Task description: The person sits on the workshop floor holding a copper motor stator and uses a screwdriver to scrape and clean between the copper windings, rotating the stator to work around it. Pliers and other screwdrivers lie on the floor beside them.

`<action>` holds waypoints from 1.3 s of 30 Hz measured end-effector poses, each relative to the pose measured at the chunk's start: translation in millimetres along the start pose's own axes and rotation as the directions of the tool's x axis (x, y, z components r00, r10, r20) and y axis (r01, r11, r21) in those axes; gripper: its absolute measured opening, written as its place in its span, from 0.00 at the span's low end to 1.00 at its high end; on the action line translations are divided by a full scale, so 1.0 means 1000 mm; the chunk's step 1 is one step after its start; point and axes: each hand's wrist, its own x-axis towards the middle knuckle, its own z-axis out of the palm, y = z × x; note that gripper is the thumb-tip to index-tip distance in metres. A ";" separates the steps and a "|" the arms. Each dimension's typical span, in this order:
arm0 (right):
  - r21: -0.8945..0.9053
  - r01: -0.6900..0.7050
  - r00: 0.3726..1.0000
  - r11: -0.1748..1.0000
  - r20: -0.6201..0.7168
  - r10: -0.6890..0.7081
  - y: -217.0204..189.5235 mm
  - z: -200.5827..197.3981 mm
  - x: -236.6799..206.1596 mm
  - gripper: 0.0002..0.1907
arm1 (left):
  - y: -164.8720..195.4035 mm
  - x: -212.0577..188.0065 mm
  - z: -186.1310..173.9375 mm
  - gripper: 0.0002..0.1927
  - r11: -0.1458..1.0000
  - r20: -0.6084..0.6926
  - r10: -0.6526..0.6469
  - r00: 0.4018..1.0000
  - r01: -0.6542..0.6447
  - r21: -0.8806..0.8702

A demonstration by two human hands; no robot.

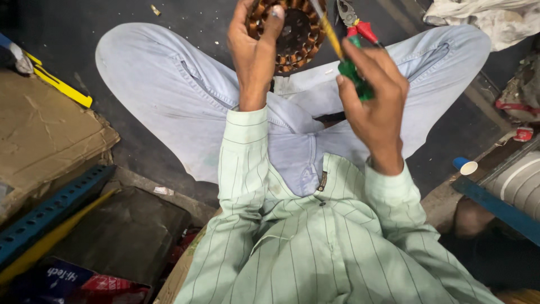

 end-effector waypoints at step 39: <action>-0.236 0.189 0.970 0.953 0.197 -0.143 -0.033 -0.025 0.033 0.14 | 0.030 -0.003 0.007 0.13 0.737 -0.025 0.294 0.956 -0.209 0.643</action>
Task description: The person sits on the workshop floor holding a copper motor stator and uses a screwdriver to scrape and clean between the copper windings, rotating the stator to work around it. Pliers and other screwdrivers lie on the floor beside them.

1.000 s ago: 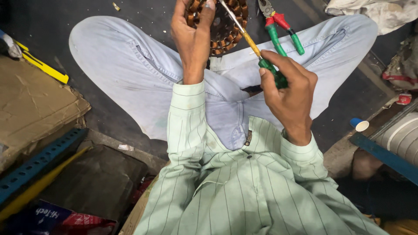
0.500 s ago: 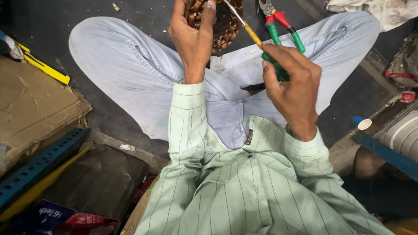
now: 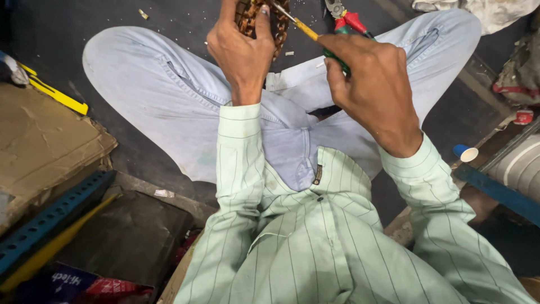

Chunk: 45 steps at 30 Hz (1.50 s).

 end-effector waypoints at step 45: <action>-0.101 -0.050 0.999 0.994 -0.002 0.050 -0.003 -0.026 -0.001 0.10 | -0.002 -0.003 0.002 0.08 0.986 0.036 0.085 0.996 -0.079 -0.146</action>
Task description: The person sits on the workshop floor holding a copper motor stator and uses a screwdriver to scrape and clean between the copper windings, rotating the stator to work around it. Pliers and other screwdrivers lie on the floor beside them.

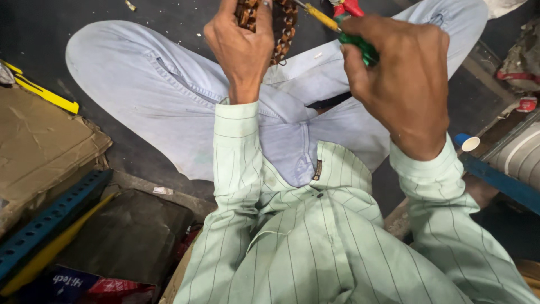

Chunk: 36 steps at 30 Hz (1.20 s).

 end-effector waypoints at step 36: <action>0.158 -0.050 0.996 0.986 -0.062 0.061 -0.002 0.005 -0.020 0.11 | -0.007 0.002 0.000 0.08 0.991 -0.028 -0.110 0.994 0.108 -0.083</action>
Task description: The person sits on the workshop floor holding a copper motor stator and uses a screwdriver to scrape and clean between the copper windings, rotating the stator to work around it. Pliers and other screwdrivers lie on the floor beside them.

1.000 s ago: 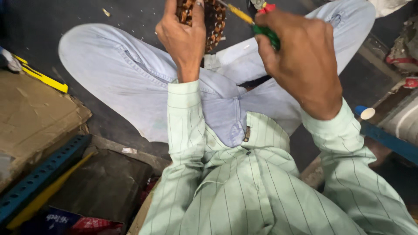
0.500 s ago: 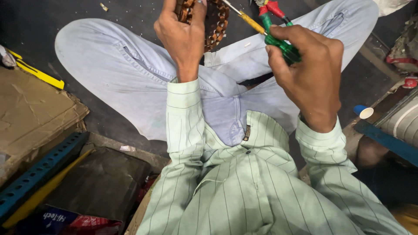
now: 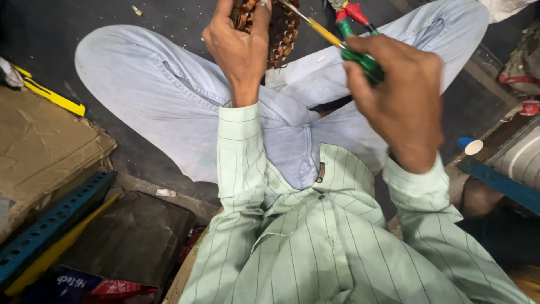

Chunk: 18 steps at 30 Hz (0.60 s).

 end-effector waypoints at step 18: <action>0.853 -0.185 0.917 0.488 -0.029 0.399 0.037 0.115 -0.008 0.22 | -0.039 -0.007 0.009 0.18 0.340 0.474 -0.346 0.810 0.579 -0.741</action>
